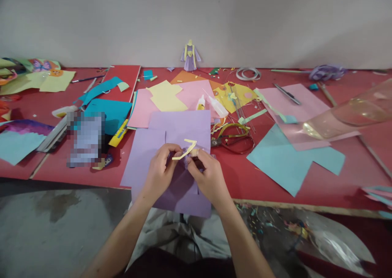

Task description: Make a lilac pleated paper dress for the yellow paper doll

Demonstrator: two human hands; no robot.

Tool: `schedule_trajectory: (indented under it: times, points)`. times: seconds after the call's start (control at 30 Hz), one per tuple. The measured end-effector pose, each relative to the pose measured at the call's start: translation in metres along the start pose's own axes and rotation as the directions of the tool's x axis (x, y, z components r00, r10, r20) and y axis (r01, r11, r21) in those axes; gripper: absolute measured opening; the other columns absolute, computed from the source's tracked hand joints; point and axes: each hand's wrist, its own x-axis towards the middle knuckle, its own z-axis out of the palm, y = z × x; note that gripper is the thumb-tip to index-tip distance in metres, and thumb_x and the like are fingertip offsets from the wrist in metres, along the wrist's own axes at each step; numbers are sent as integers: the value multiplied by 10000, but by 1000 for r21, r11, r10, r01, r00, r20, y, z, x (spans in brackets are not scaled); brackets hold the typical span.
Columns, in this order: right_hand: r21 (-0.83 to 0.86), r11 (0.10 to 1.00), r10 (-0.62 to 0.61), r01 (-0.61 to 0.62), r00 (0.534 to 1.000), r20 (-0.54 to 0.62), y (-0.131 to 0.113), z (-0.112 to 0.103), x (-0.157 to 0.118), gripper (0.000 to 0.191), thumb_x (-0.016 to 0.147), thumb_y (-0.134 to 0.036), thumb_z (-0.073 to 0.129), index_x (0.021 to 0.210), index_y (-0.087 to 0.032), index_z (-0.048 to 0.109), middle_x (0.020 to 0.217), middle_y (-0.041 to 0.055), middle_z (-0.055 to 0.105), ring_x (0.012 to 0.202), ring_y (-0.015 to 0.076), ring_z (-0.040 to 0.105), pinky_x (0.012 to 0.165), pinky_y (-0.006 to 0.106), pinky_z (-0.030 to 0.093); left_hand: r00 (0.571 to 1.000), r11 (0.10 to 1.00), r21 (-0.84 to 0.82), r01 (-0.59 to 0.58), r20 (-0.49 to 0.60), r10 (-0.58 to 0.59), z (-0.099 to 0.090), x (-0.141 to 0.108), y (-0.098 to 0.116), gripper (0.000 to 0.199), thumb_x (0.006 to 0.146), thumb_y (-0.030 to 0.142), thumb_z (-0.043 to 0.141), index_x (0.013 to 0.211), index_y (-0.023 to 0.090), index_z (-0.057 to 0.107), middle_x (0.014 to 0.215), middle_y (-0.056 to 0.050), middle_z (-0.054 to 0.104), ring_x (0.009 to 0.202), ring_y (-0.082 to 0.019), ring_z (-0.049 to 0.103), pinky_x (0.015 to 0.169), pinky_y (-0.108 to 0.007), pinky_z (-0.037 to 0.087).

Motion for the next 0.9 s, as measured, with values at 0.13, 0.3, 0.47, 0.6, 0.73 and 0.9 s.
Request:
schedule_trajectory:
  times: [0.13, 0.3, 0.47, 0.6, 0.73, 0.9]
  points:
    - [33, 999, -12, 13, 999, -34, 0, 1, 1, 138, 939, -279, 537, 882, -213, 644, 815, 11, 677, 734, 159, 629, 696, 248, 477, 999, 998, -57, 38, 12, -38, -1, 1, 4, 49, 974, 198, 564, 972, 194, 613, 961, -54, 698, 916, -178, 664, 818, -284, 506]
    - [44, 997, -53, 56, 997, -51, 2, 2, 2, 133, 936, -265, 537, 894, -215, 653, 815, 12, 679, 747, 165, 637, 692, 246, 479, 1000, 997, -77, 0, -1, 0, 0, 2, 6, 43, 954, 197, 616, 927, 194, 649, 911, -29, 714, 877, -154, 667, 808, -259, 509]
    - [40, 998, -53, 55, 997, -54, 4, 2, 0, 141, 957, -323, 544, 916, -220, 631, 798, 12, 688, 708, 165, 638, 653, 242, 473, 997, 993, -87, -79, -13, 78, 0, 3, 5, 57, 955, 186, 622, 911, 190, 658, 902, -36, 711, 860, -149, 664, 786, -256, 515]
    - [-39, 998, -47, 44, 995, -83, 1, 2, -1, 243, 991, -368, 477, 814, -228, 564, 697, -8, 624, 629, 154, 584, 595, 240, 429, 991, 990, -47, -133, -32, 131, -1, 2, 7, 63, 952, 181, 626, 903, 185, 665, 904, -46, 714, 871, -156, 664, 803, -271, 519]
    - [-83, 996, -33, 25, 994, -100, 0, 4, -1, 280, 984, -367, 473, 742, -228, 491, 608, -33, 531, 547, 136, 505, 536, 240, 362, 986, 987, -11, -160, -54, 159, 1, 1, 7, 59, 942, 178, 646, 889, 173, 670, 878, -47, 712, 839, -152, 658, 774, -263, 517]
    - [-105, 994, -29, 19, 995, -94, 0, 4, 1, 262, 970, -363, 477, 750, -221, 497, 612, -26, 541, 542, 137, 502, 535, 247, 352, 947, 945, 134, -300, -74, 311, 3, -2, 5, 43, 943, 157, 642, 906, 160, 664, 895, -68, 721, 845, -176, 645, 784, -303, 512]
